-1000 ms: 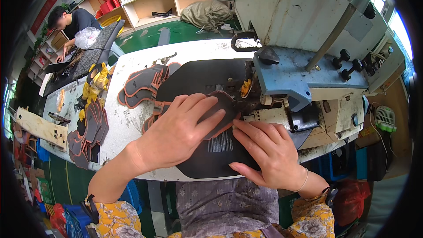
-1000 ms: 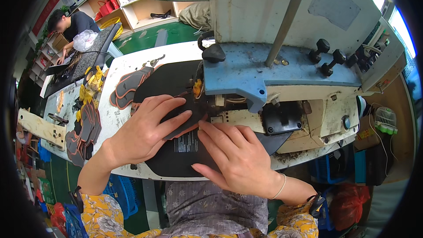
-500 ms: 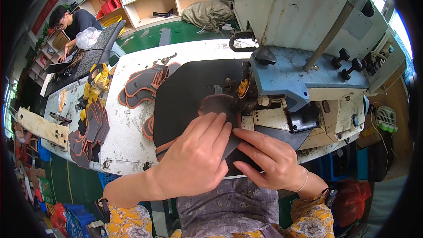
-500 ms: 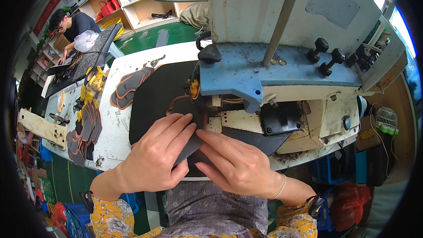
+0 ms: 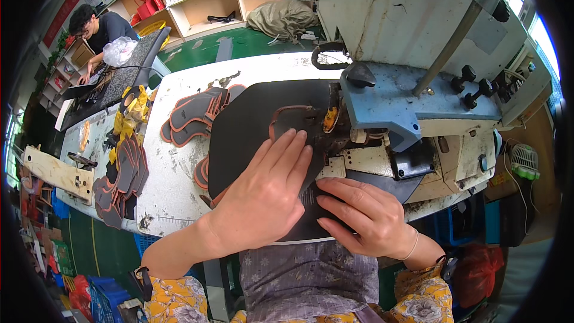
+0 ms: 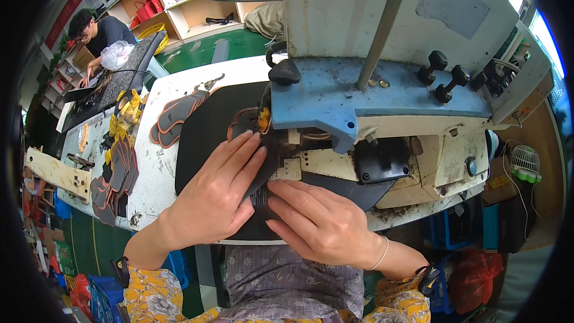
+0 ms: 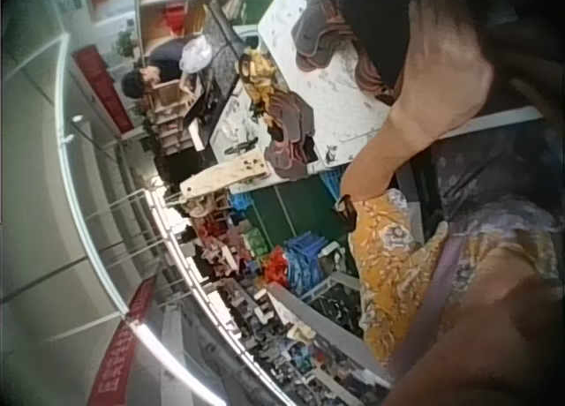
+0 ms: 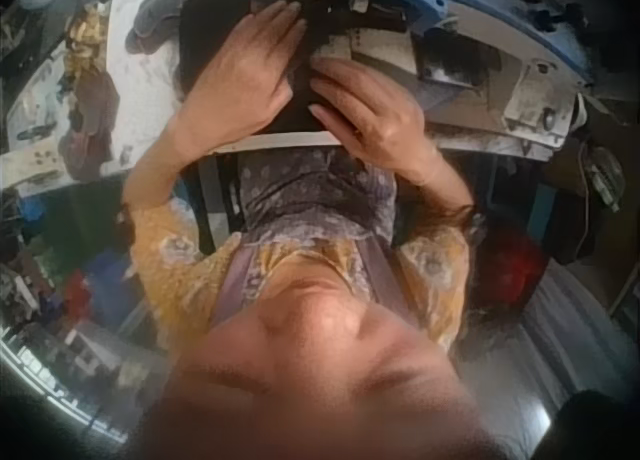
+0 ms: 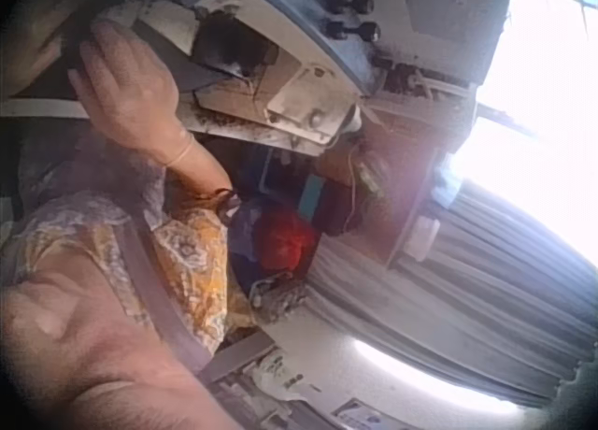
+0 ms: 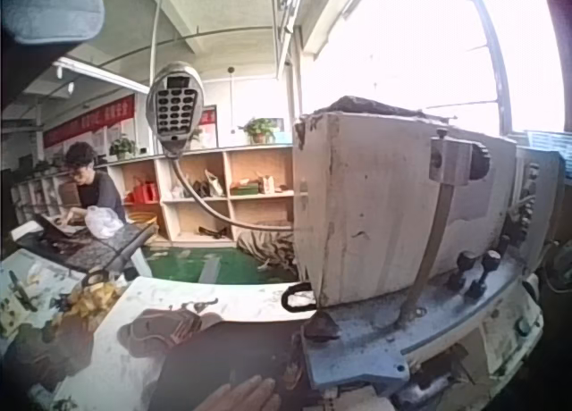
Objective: The person stitches the edges of shoe components using a sewing machine, repeatedly feeding each piece through the machine and stacking the pieces on the table.
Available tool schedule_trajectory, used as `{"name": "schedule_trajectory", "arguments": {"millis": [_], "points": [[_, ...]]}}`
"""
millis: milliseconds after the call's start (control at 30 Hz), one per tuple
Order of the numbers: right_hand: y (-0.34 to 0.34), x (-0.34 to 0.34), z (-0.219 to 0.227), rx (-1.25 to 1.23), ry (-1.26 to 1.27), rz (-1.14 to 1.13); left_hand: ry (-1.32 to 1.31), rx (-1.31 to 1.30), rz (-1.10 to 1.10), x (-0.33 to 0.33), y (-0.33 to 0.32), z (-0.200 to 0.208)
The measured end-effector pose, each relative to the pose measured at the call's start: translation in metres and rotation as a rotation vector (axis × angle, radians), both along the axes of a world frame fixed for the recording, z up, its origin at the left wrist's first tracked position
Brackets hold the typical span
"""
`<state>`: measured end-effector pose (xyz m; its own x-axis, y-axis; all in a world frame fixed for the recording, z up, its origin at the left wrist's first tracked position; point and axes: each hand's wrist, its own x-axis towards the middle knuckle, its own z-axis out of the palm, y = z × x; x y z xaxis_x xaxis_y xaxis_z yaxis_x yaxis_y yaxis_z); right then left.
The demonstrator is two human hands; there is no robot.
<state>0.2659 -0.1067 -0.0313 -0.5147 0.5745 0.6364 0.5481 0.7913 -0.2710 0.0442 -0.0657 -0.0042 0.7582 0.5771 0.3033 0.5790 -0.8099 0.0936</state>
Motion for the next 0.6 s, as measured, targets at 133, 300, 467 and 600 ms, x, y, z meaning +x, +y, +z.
{"name": "schedule_trajectory", "arguments": {"millis": [133, 300, 467, 600], "points": [[0.002, 0.002, -0.001, 0.017, 0.008, -0.001, -0.003, -0.008, 0.014, 0.000, 0.013, -0.004], [-0.007, -0.007, -0.002, 0.132, 0.076, 0.121, -0.129, 0.012, 0.065, -0.025, 0.035, -0.012], [-0.038, -0.036, -0.044, 0.009, 0.035, 0.416, -1.148, -0.484, 0.344, -0.122, 0.085, -0.017], [-0.021, -0.062, -0.094, -0.297, -0.131, 0.406, -1.368, -0.189, 0.500, -0.318, 0.055, -0.002]]}}
